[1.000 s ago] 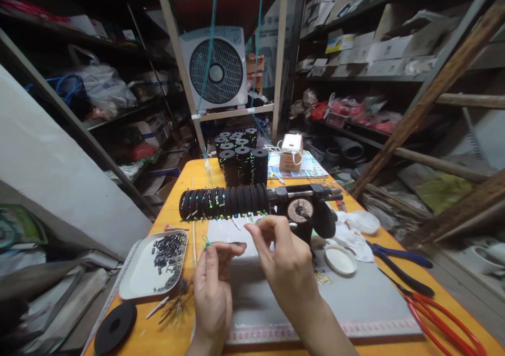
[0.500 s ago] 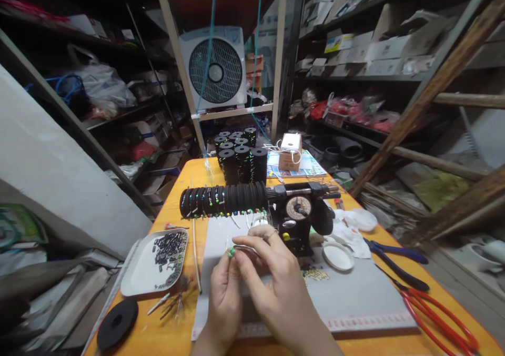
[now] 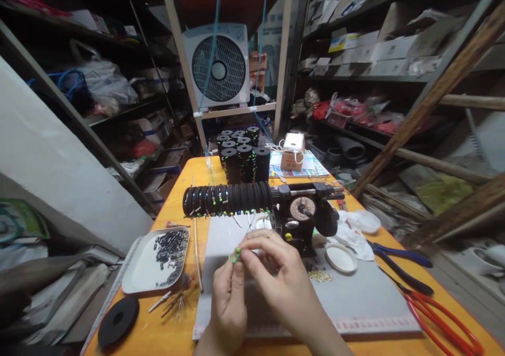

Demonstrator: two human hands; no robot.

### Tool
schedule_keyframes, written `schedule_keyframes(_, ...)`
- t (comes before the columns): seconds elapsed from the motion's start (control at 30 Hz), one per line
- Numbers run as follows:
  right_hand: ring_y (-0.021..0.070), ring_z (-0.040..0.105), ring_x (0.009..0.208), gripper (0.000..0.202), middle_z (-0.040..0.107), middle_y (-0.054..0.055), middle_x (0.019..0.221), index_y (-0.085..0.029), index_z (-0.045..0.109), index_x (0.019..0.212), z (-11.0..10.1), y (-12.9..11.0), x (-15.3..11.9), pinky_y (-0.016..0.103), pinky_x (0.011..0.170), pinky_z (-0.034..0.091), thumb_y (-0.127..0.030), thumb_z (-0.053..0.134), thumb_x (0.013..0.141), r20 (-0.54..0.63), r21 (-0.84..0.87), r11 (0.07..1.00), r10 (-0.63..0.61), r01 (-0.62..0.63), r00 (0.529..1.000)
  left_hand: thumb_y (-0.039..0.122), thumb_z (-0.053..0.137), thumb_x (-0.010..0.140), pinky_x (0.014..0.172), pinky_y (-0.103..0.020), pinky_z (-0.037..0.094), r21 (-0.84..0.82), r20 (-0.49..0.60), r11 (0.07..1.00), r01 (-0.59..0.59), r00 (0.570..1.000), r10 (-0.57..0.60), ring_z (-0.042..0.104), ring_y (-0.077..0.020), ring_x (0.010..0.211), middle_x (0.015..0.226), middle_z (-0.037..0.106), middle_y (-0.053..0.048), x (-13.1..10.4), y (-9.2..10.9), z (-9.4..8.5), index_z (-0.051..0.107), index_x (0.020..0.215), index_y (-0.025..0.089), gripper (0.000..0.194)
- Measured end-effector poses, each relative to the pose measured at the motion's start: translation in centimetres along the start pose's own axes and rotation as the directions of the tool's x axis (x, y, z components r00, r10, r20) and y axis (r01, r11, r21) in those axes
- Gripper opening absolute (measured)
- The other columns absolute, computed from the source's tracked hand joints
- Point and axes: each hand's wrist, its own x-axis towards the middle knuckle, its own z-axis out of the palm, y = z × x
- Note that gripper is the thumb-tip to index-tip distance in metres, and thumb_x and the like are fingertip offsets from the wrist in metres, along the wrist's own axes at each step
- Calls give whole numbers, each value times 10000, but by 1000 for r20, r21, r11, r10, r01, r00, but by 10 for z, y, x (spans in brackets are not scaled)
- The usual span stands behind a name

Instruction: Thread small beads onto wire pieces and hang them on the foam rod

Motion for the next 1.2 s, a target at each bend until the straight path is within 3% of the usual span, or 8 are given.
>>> schedule_keyframes(0.1,179,671,875,177,708,56,922,-213,695,937,3,2,0,271,741,534,-326,558,945,-166,-46,998,-48,41,985,290,343,1031,848,-283,456,-54,-119,998,-17,993,11,616,-186,931,965,682,-71,0,0,-1,675,1020,197,345)
schedule_keyframes(0.23,148,684,705,188,714,20,789,-220,613,1111,9,2,5,237,611,539,-294,564,945,-329,-132,987,-133,94,935,324,336,1033,815,-271,448,-203,-253,979,-18,967,-35,586,-167,879,908,648,-44,2,0,-3,660,942,199,359)
schedule_keyframes(0.37,128,683,640,117,718,13,776,-222,524,977,13,1,17,204,551,542,-289,604,924,-415,-136,984,-162,115,895,360,358,1024,802,-277,444,-277,-285,961,13,954,-95,579,-168,839,839,616,-43,5,-4,-3,658,867,176,385)
schedule_keyframes(0.63,134,725,680,87,723,11,770,-212,546,890,13,9,12,195,600,575,-235,629,904,-377,-271,948,-262,165,888,375,377,1021,792,-257,438,-296,-271,954,48,953,-132,595,-151,822,810,617,-25,6,-6,-3,646,860,180,370)
schedule_keyframes(0.8,135,727,715,70,724,18,814,-212,537,939,11,9,9,220,653,592,-212,605,922,-407,-327,925,-324,196,854,383,389,1017,792,-255,437,-295,-249,955,41,961,-118,592,-149,808,805,620,-23,6,-3,-2,638,847,179,364)
schedule_keyframes(1.0,129,689,611,67,702,1,753,-208,552,911,10,7,21,214,554,541,-223,617,916,-327,-426,877,-377,220,867,377,380,1021,787,-259,435,-281,-244,958,56,961,-128,597,-157,819,805,628,-24,7,-7,-3,629,850,184,358)
schedule_keyframes(1.1,108,640,554,58,667,-14,724,-206,558,926,12,10,14,212,534,510,-186,612,915,-293,-465,852,-405,241,866,361,377,1024,792,-252,434,-264,-224,963,62,967,-124,597,-153,808,805,640,-25,8,-8,-3,633,853,185,355)
schedule_keyframes(1.2,119,644,663,87,637,8,799,-207,590,973,12,10,-1,222,617,528,-150,599,909,-264,-483,831,-439,276,859,361,396,1016,800,-265,445,-240,-182,969,64,977,-110,601,-163,809,817,648,-36,6,-7,-2,643,837,181,354)
